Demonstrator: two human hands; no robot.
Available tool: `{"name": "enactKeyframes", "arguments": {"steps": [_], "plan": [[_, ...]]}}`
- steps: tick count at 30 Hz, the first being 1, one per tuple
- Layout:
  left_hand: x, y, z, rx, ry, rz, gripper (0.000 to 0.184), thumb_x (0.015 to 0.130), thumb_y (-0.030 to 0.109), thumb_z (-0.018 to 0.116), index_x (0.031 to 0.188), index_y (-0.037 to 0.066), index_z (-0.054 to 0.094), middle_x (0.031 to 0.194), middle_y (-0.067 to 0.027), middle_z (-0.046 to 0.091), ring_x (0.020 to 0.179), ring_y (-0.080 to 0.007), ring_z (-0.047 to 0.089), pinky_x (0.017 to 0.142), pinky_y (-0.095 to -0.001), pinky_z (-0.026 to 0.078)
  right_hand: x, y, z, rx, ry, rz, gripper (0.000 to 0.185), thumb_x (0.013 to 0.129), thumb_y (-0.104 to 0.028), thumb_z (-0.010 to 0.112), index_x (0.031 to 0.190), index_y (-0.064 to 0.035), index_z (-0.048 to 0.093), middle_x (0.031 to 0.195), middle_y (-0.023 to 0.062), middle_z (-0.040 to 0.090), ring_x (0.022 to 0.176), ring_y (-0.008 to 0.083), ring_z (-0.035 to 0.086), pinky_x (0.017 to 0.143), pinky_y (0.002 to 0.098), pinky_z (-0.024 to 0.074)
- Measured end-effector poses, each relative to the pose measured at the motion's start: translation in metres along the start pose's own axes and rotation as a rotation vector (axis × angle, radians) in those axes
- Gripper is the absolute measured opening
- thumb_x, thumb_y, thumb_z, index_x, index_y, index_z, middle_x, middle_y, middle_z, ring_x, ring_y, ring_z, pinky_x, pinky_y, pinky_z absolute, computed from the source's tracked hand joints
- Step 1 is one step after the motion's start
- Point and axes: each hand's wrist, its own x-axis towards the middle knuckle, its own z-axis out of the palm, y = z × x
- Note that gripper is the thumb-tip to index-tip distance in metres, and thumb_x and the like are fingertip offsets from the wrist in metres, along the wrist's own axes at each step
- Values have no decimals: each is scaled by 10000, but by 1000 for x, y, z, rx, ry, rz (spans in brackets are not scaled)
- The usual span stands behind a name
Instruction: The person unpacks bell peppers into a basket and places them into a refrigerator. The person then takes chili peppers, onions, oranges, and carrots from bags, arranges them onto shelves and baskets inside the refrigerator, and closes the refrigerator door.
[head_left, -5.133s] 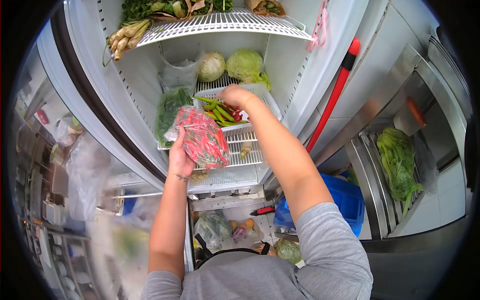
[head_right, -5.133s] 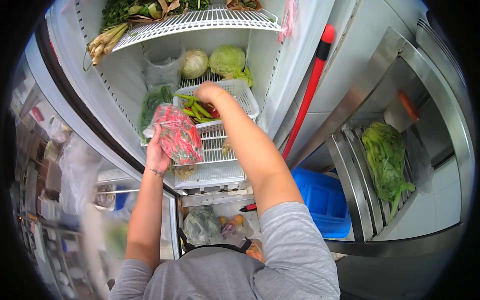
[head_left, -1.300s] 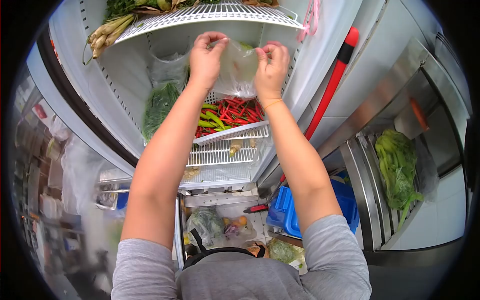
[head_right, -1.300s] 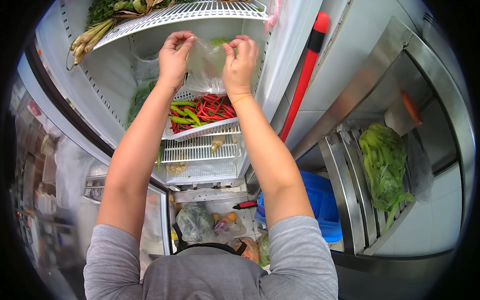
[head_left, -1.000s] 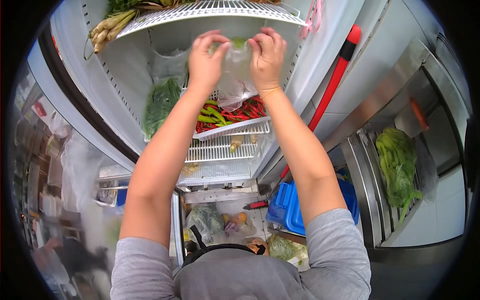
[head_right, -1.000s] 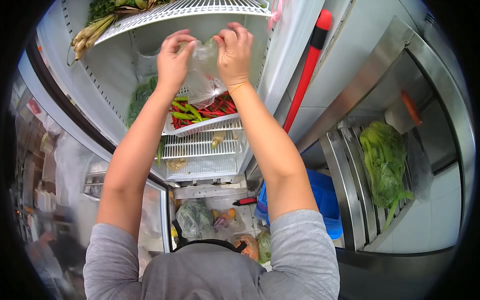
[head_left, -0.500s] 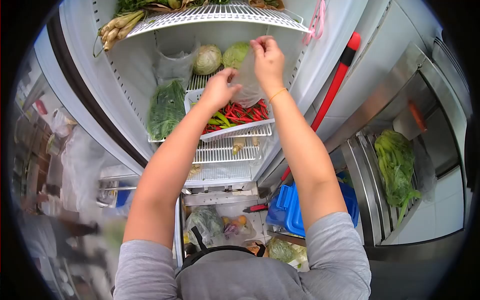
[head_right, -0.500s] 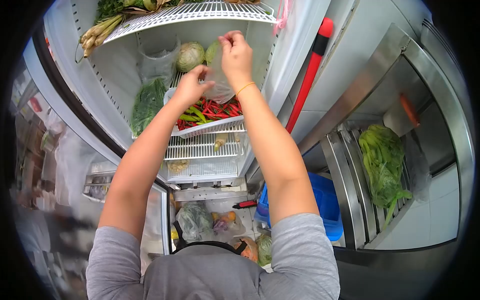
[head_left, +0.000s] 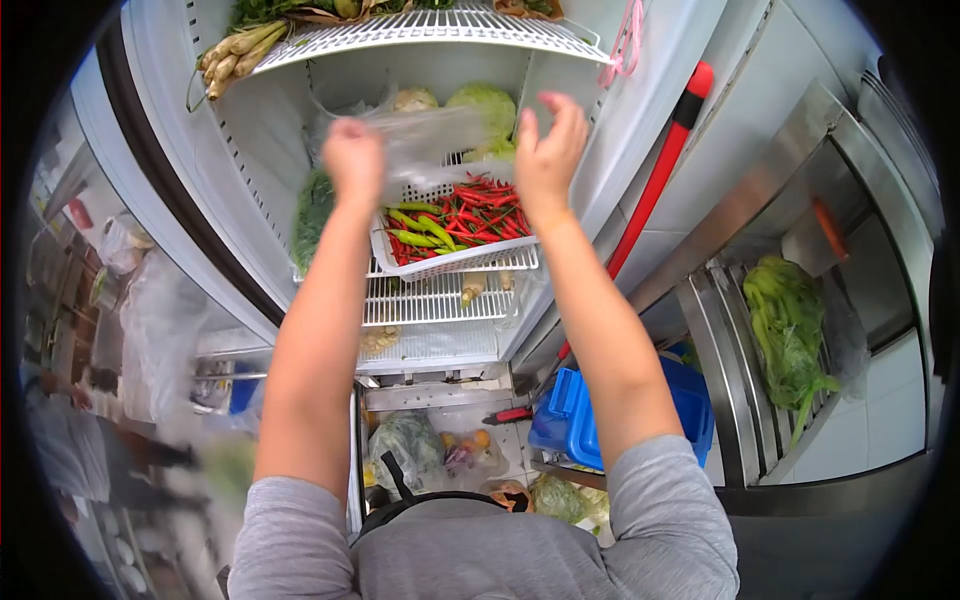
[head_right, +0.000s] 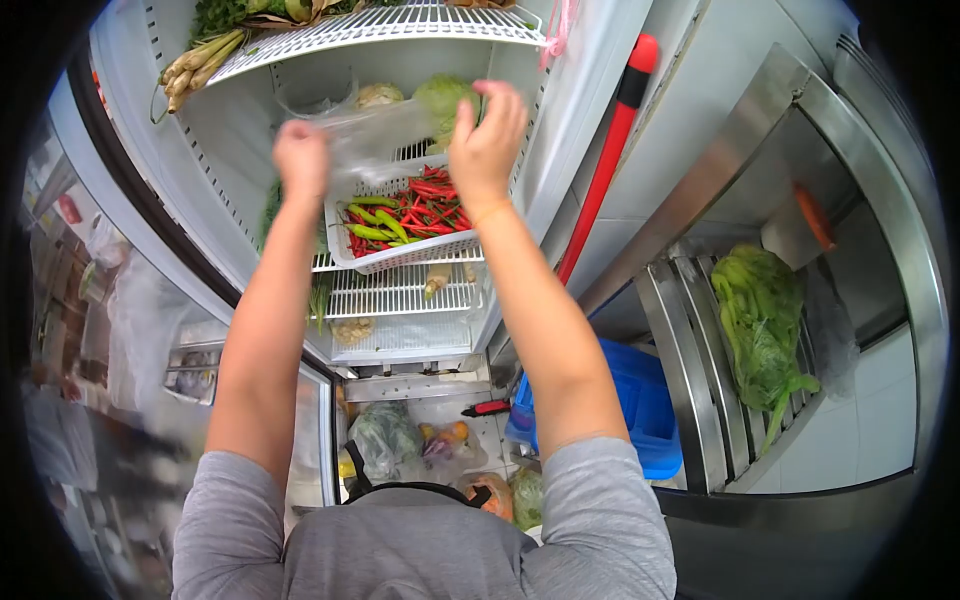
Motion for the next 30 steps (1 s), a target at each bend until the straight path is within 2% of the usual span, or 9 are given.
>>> {"name": "enactKeyframes", "arguments": {"steps": [1, 4, 6, 7, 10, 11, 15, 21, 30], "plan": [[13, -28, -16, -174, 80, 4, 56, 776, 38, 554, 832, 40, 558, 717, -81, 569, 643, -203, 537, 630, -342, 460, -11, -16, -9, 61, -82, 13, 155, 792, -38, 576, 945, -14, 576, 921, 155, 582, 880, 321, 562, 803, 415, 449], [-8, -47, -77, -376, 191, -102, 158, 796, -47, 488, 940, 9, 521, 833, -56, 571, 700, -153, 531, 644, -294, 458, -52, -52, -4, 287, -831, 214, 201, 750, -79, 558, 928, 0, 608, 942, 212, 626, 896, 380, 597, 809, 434, 483], [-44, -73, -94, -360, 34, -175, 144, 823, 19, 508, 957, 50, 548, 842, -49, 599, 694, -110, 530, 577, -240, 411, -82, -61, 32, 133, -1168, 144, 300, 695, -156, 627, 937, 21, 630, 968, 231, 635, 924, 372, 608, 829, 415, 492], [-64, -74, -94, -238, -82, -233, 121, 827, 56, 523, 942, 52, 559, 837, -46, 595, 691, -107, 525, 581, -242, 414, -71, -72, 45, -4, -1559, 206, 516, 682, -226, 704, 1126, 10, 590, 1151, 272, 582, 995, 382, 615, 882, 412, 493], [-103, -119, -55, 4, -340, -278, 237, 785, 172, 615, 962, 14, 604, 834, -96, 636, 727, -156, 583, 657, -290, 475, -128, -49, 116, -376, -1852, 138, 798, 619, -331, 786, 1287, -12, 489, 1197, 239, 578, 1071, 416, 575, 914, 432, 480], [-108, -107, -51, -101, -384, -394, 263, 776, 193, 626, 954, 1, 599, 840, -102, 643, 720, -161, 588, 649, -295, 476, -117, -60, 115, -466, -1885, 355, 1065, 593, -328, 827, 1448, -68, 248, 1418, 225, 379, 1216, 446, 462, 963, 467, 454], [-122, -86, -47, -234, -416, -487, 269, 764, 183, 635, 930, -22, 583, 801, -86, 637, 646, -160, 574, 596, -300, 464, -111, -64, 107, -481, -1852, 531, 1204, 561, -257, 862, 1485, -165, 95, 1526, 214, 57, 1262, 465, 404, 991, 545, 412], [-138, -59, -52, -441, -329, -608, 191, 788, 111, 602, 936, 2, 552, 750, -41, 592, 563, -96, 504, 499, -256, 398, -109, -71, 93, -457, -1720, 432, 990, 631, -201, 796, 1447, -162, 235, 1467, 224, 237, 1230, 453, 450, 974, 526, 426], [-152, -56, -43, -501, -264, -628, 182, 796, 98, 603, 950, 24, 539, 708, -18, 557, 507, -81, 475, 429, -253, 367, -125, -42, 94, -256, -1580, 280, 837, 584, -75, 753, 1341, -70, 396, 1317, 266, 434, 1163, 379, 529, 938, 405, 476]]}}
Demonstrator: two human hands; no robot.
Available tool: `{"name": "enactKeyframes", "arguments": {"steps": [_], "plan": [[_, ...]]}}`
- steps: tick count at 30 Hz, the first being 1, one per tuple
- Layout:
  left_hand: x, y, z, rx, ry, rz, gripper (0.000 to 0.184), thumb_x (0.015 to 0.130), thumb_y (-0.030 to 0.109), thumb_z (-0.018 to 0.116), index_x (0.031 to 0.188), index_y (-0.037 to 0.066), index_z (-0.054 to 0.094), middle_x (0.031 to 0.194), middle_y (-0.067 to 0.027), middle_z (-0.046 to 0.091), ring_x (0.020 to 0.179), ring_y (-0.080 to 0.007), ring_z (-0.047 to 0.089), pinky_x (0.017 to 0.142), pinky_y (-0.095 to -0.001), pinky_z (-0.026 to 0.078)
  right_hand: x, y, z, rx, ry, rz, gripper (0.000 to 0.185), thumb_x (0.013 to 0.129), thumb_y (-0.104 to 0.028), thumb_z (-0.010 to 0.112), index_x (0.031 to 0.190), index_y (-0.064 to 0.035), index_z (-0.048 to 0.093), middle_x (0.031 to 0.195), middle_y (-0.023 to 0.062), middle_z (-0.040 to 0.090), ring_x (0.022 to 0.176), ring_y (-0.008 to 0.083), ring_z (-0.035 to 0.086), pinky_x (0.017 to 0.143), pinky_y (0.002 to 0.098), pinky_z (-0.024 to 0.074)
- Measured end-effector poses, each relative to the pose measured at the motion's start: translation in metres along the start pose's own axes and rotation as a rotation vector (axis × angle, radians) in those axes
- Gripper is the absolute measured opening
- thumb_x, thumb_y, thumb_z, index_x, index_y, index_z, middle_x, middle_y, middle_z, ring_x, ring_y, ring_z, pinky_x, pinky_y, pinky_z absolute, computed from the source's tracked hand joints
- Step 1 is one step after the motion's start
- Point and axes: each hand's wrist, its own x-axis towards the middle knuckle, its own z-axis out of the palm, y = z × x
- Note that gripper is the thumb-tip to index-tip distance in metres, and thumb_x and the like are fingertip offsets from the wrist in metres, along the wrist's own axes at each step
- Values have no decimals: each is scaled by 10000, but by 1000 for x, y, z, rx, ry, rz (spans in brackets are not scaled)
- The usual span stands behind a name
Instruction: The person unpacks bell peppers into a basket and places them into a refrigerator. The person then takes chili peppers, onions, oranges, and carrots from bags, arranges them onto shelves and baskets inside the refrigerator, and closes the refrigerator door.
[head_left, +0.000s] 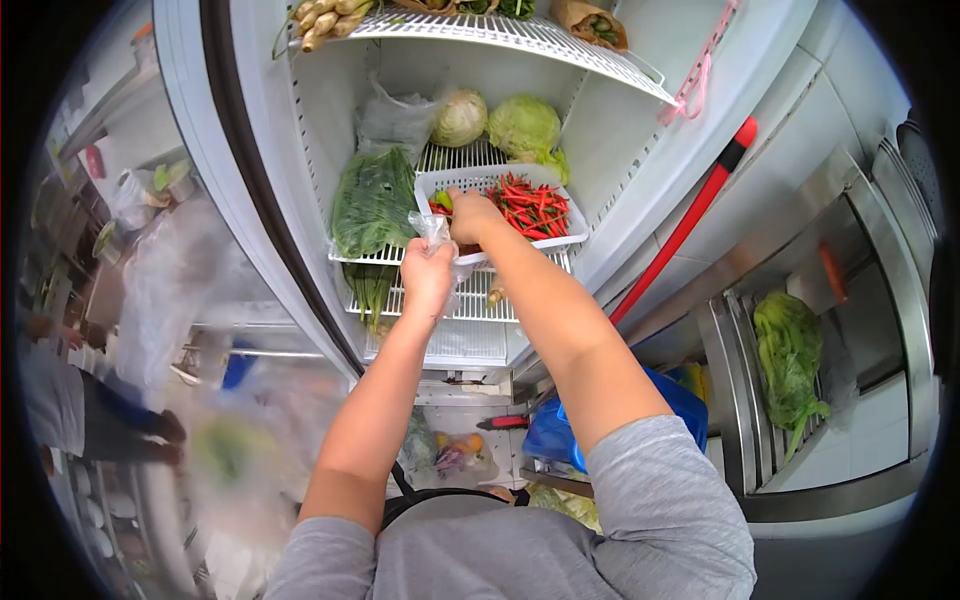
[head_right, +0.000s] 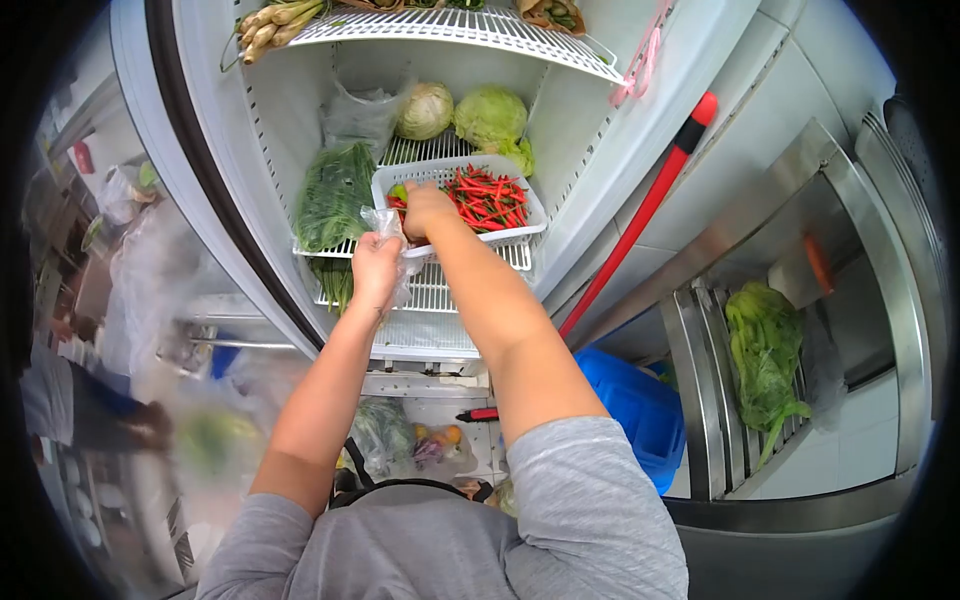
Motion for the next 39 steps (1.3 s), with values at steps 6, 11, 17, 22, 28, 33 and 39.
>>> {"name": "enactKeyframes", "arguments": {"steps": [6, 11, 17, 22, 28, 33, 39], "plan": [[14, -12, -9, 120, 18, 18, 216, 789, 117, 627, 957, 14, 540, 688, -15, 551, 506, -88, 478, 426, -260, 371, 1, 9, -47, 498, 82, 9, 933, 439, -65, 781, 1287, 18, 401, 1033, 220, 638, 993, 334, 618, 846, 353, 494], [12, 4, -15, 132, 0, -16, 243, 796, 128, 630, 990, 5, 547, 688, -19, 554, 509, -90, 485, 433, -259, 380, -15, 11, -105, 924, 116, -76, 1085, 469, -9, 716, 1415, 113, 200, 1123, 245, 572, 946, 285, 607, 779, 324, 507], [17, 8, -23, 85, -15, -30, 195, 801, 128, 625, 944, 12, 562, 712, -29, 567, 498, -90, 480, 436, -254, 376, -16, 53, -108, 116, 109, 132, 983, 520, -83, 761, 1385, 51, 315, 1215, 272, 550, 1064, 330, 596, 877, 365, 500], [17, 15, -22, 62, -48, -31, 171, 799, 125, 623, 916, 18, 559, 693, -24, 563, 482, -85, 469, 428, -248, 365, -4, 70, -73, -70, 15, 307, 903, 550, -291, 813, 1306, 35, 443, 1301, 204, 524, 1219, 320, 495, 1007, 380, 424], [14, 23, -21, 28, -77, -101, 183, 805, 98, 608, 952, 14, 538, 681, -15, 556, 464, -72, 450, 408, -239, 342, -23, 28, -129, -151, 113, 180, 510, 612, -333, 811, 991, -16, 686, 1031, 172, 672, 965, 285, 648, 838, 379, 520], [12, 23, -21, 38, -93, -115, 203, 809, 97, 602, 978, 8, 533, 685, -14, 554, 472, -76, 453, 416, -239, 349, 5, -12, -66, -135, 4, -380, 407, 581, -252, 776, 910, -20, 715, 957, 207, 674, 859, 343, 664, 793, 386, 532], [13, 25, -20, 47, -39, -55, 207, 804, 105, 581, 978, -1, 547, 705, -21, 565, 507, -85, 474, 440, -238, 363, 20, -11, -20, -114, -424, -35, 1157, 492, -324, 860, 1441, -74, 248, 1434, 185, 343, 1267, 360, 419, 998, 471, 423]]}}
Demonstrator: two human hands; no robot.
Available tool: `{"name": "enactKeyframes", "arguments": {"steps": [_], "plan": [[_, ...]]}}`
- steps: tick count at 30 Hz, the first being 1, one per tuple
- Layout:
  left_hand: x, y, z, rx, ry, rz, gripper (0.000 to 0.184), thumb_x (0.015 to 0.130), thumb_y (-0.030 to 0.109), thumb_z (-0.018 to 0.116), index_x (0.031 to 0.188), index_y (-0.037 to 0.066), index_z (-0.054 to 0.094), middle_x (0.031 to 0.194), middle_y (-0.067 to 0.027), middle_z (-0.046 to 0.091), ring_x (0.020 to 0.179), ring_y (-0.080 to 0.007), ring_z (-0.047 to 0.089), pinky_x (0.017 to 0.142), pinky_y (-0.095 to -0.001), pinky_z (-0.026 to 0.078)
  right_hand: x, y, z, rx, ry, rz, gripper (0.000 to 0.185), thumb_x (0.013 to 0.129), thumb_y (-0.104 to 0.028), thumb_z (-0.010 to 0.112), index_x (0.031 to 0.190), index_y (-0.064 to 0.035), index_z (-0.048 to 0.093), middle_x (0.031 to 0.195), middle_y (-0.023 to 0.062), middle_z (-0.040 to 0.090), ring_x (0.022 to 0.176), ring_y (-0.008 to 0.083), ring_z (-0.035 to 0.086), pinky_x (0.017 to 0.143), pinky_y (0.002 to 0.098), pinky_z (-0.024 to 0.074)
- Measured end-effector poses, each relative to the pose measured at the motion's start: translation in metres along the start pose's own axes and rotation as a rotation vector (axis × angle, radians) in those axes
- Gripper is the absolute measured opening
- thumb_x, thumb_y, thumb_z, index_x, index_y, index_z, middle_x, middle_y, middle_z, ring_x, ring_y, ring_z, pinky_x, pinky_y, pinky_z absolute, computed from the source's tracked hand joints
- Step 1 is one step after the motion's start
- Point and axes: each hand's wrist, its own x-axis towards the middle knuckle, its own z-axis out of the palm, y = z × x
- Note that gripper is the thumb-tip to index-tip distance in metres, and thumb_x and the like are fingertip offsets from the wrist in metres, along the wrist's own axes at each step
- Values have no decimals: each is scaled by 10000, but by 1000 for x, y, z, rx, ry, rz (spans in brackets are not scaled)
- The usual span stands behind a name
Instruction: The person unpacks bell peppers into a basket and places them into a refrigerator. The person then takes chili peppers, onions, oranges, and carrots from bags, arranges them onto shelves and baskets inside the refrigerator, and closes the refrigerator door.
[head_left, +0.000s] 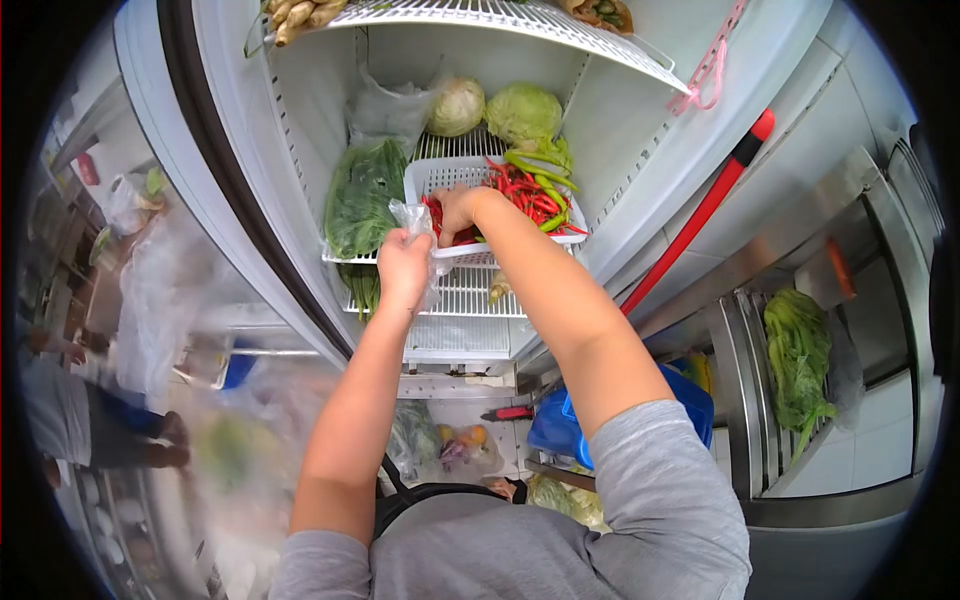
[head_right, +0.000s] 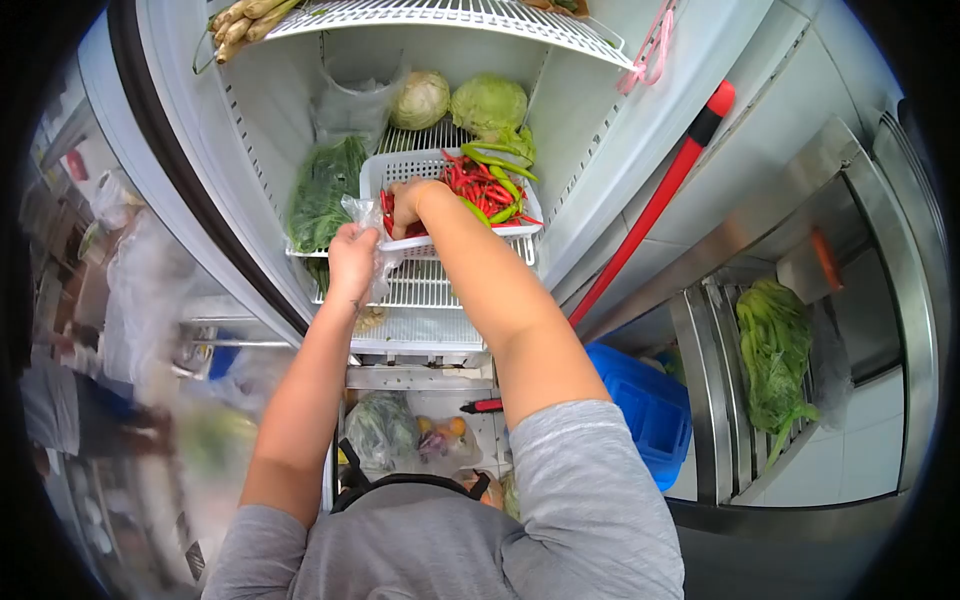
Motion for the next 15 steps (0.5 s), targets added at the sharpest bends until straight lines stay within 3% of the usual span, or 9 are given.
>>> {"name": "enactKeyframes", "arguments": {"steps": [6, 9, 10, 13, 15], "plan": [[0, -7, 2, -81, 4, -40, 171, 813, 112, 592, 950, 18, 550, 693, -17, 563, 484, -77, 458, 428, -236, 353, -15, -22, 14, -125, 93, 93, 973, 605, -346, 792, 1401, -51, 317, 1403, 211, 395, 1301, 338, 394, 1023, 453, 394], [-4, -2, 4, -59, 15, -32, 177, 811, 107, 591, 959, 21, 545, 684, -15, 560, 475, -78, 453, 419, -239, 347, 11, -8, 35, 11, 203, 37, 838, 613, -324, 782, 1315, -6, 453, 1308, 209, 515, 1217, 332, 498, 963, 423, 452], [-5, -1, 4, -58, 16, -33, 181, 811, 106, 591, 963, 22, 544, 678, -14, 556, 472, -78, 451, 416, -240, 345, 15, -5, 36, 74, 204, -41, 605, 594, -268, 774, 1100, 29, 628, 1130, 199, 635, 1041, 305, 625, 867, 386, 512], [-7, 0, 5, -63, 12, -40, 183, 811, 103, 595, 966, 22, 540, 660, -8, 545, 462, -78, 441, 409, -243, 338, 18, -1, 34, -38, 221, -37, 369, 568, -217, 766, 851, 14, 710, 941, 190, 687, 850, 294, 682, 766, 360, 543], [-4, 0, 4, -55, 6, -39, 206, 804, 107, 605, 970, 3, 539, 642, -13, 540, 456, -84, 445, 402, -254, 340, 14, 0, 20, -36, 184, -18, 313, 542, -188, 765, 790, -3, 717, 883, 193, 688, 815, 297, 684, 742, 358, 544]]}}
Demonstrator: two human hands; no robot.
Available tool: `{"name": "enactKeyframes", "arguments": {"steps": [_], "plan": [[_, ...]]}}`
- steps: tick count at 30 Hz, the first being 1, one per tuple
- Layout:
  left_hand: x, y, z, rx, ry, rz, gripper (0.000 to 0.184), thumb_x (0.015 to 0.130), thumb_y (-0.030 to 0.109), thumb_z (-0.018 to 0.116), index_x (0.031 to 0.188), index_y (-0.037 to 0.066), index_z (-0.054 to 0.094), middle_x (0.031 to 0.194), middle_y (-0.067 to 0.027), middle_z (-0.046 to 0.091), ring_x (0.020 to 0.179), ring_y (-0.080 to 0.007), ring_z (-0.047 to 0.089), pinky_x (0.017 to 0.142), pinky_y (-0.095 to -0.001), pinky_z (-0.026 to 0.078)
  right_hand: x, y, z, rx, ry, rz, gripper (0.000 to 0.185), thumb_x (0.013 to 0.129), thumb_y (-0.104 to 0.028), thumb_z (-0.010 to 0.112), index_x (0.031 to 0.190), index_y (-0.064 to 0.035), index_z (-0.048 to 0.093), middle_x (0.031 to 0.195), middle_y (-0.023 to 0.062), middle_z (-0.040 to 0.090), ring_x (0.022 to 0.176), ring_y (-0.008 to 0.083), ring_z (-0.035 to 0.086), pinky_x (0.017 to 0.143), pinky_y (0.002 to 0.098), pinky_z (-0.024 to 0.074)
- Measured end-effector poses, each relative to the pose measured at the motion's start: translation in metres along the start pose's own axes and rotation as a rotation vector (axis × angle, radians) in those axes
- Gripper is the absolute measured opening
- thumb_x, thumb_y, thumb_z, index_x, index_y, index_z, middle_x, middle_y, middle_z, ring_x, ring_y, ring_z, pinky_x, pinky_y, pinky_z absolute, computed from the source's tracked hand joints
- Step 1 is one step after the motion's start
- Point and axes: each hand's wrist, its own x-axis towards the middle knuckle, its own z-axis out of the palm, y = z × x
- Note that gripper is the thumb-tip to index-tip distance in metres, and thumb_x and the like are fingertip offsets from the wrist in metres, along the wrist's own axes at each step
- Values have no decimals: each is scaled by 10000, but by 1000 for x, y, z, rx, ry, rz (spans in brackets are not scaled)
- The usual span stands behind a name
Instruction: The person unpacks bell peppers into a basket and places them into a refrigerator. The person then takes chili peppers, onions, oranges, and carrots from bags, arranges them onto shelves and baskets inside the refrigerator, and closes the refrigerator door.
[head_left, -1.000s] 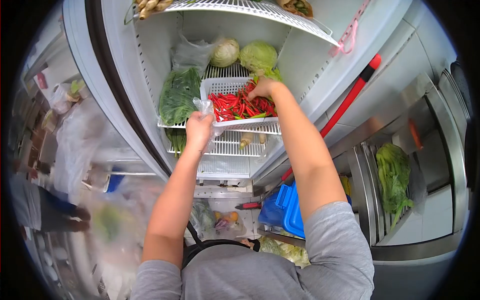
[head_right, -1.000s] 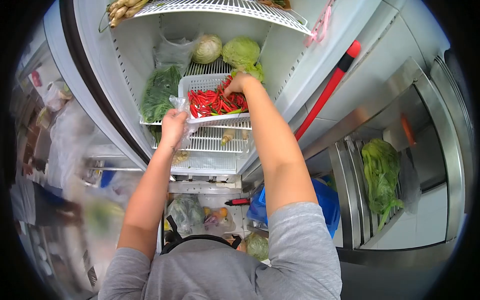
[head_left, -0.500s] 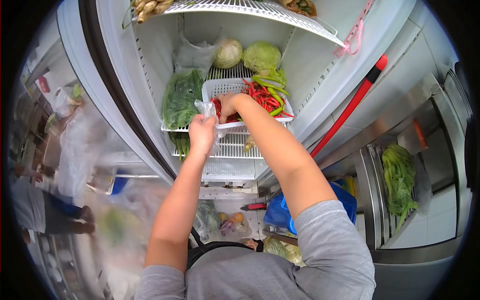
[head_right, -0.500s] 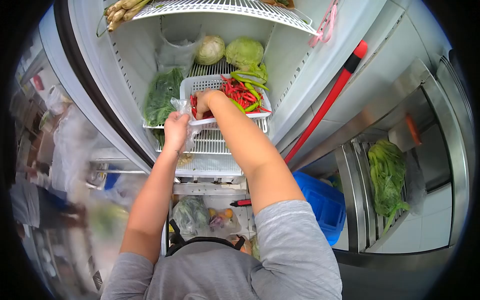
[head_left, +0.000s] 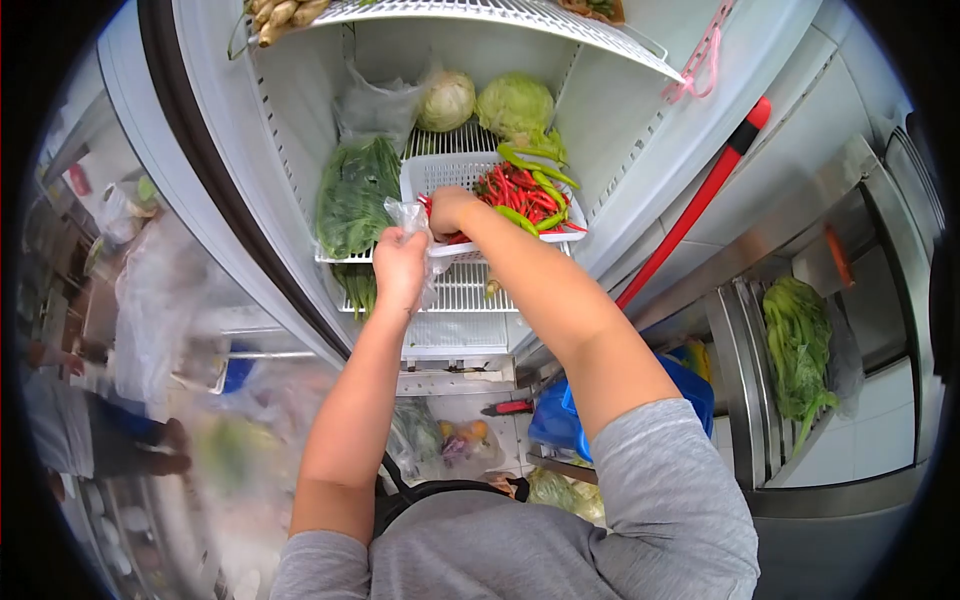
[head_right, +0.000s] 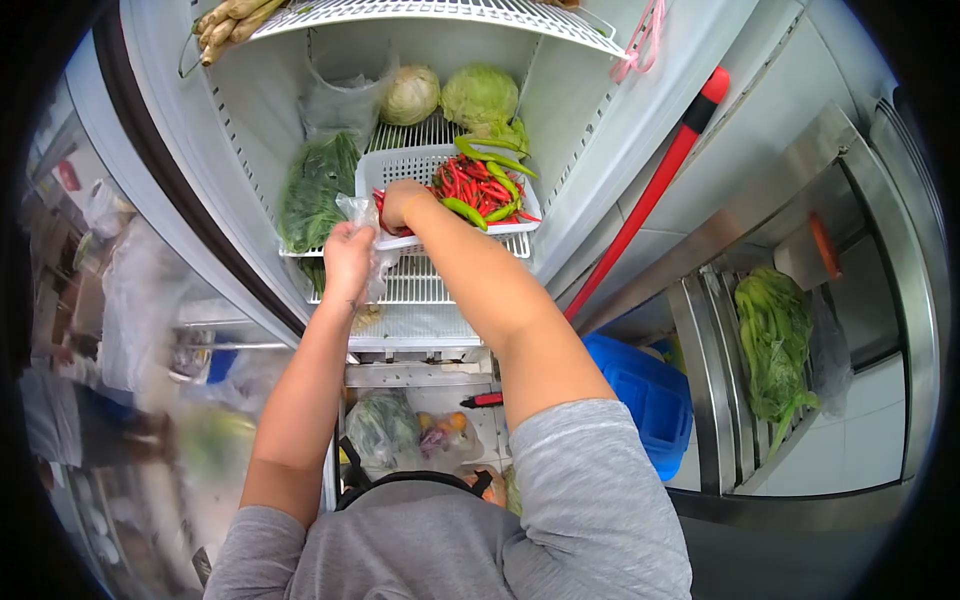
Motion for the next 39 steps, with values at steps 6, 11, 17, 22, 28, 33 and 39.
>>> {"name": "enactKeyframes", "arguments": {"steps": [6, 11, 17, 22, 28, 33, 39], "plan": [[10, -6, -10, 39, -10, 23, 273, 780, 134, 629, 981, -33, 548, 648, -41, 554, 481, -105, 479, 413, -278, 373, -20, 14, -80, 747, 97, -13, 141, 537, -29, 702, 659, -6, 636, 624, 72, 621, 506, 189, 564, 462, 328, 442], [15, -10, -10, 19, -2, 25, 303, 777, 154, 635, 995, -40, 556, 701, -65, 580, 530, -123, 514, 440, -290, 403, -50, 62, -140, 559, 69, 85, 74, 580, -54, 673, 581, -19, 608, 539, 99, 559, 434, 192, 514, 390, 346, 354], [14, -6, -9, 75, 33, 20, 266, 807, 123, 608, 1024, -19, 548, 717, -38, 576, 521, -96, 488, 438, -261, 375, -52, 115, -47, 246, 327, 267, 515, 601, -265, 749, 978, 70, 644, 974, 215, 663, 887, 286, 645, 788, 342, 503], [22, -7, -15, 110, -21, 22, 176, 825, 109, 589, 974, 24, 550, 657, 10, 523, 480, -64, 434, 414, -231, 326, -71, 108, -85, 624, -20, 323, 713, 692, -416, 777, 1215, 11, 546, 1182, 206, 594, 1069, 322, 582, 870, 500, 484], [17, 12, -24, 415, 15, 123, 385, 776, 153, 632, 1098, -32, 531, 761, -96, 587, 652, -204, 590, 577, -334, 470, -52, 140, -133, 831, 182, 450, 494, 857, -264, 618, 1297, -67, 509, 1276, 179, 533, 1087, 398, 565, 807, 464, 542], [-24, 90, -7, 1065, 165, 447, 494, 711, 112, 600, 1201, 166, 573, 1124, -148, 519, 969, -335, 576, 834, -429, 480, -11, 180, -99, 234, 391, 191, 330, 854, -128, 544, 1169, -72, 623, 1169, 178, 615, 1053, 348, 606, 866, 399, 511], [18, 75, 36, 1239, -470, 436, 420, 758, 241, 571, 1153, 125, 655, 1185, -144, 519, 1137, -304, 481, 993, -369, 391, -4, 179, -70, 215, 464, 306, 268, 832, -142, 538, 1023, -19, 679, 1119, 229, 612, 1051, 373, 591, 888, 410, 477]]}}
